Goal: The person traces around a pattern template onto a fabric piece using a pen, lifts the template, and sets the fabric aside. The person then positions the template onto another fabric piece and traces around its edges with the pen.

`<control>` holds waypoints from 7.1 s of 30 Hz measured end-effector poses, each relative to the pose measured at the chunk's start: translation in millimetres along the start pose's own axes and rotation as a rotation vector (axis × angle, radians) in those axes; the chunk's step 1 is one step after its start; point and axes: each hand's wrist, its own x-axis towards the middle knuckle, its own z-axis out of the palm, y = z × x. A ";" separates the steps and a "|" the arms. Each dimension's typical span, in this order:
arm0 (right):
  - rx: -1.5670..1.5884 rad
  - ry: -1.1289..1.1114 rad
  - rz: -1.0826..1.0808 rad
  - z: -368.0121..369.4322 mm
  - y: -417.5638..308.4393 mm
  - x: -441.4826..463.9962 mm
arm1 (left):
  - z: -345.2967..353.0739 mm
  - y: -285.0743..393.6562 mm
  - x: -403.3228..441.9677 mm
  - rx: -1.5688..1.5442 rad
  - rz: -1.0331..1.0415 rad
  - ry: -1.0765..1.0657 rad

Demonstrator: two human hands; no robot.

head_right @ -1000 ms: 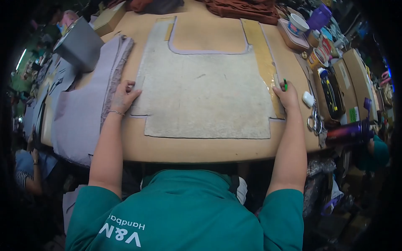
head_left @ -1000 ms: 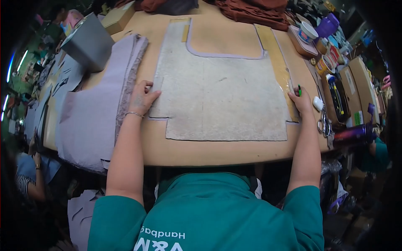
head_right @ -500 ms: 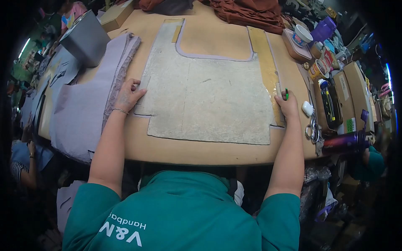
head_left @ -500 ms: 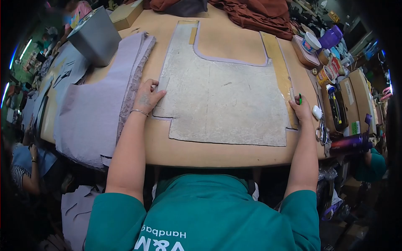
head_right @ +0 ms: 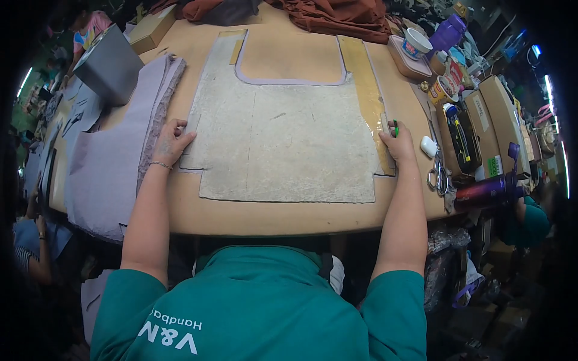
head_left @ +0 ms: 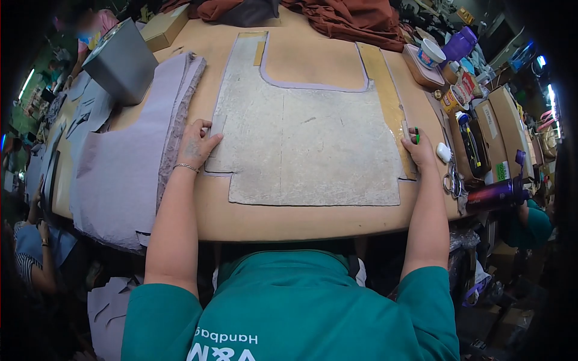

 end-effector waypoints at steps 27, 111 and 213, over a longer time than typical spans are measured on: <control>0.891 0.215 0.162 25.2 -56.6 -43.0 | -32.4 11.5 33.4 0.460 0.327 -0.622; 0.383 0.132 -0.226 -2.5 9.1 -100.3 | 164.6 231.6 -84.2 0.296 0.909 -0.515; 0.552 -0.330 -0.480 349.9 -334.3 175.3 | 74.0 85.5 17.0 -0.050 0.136 -0.168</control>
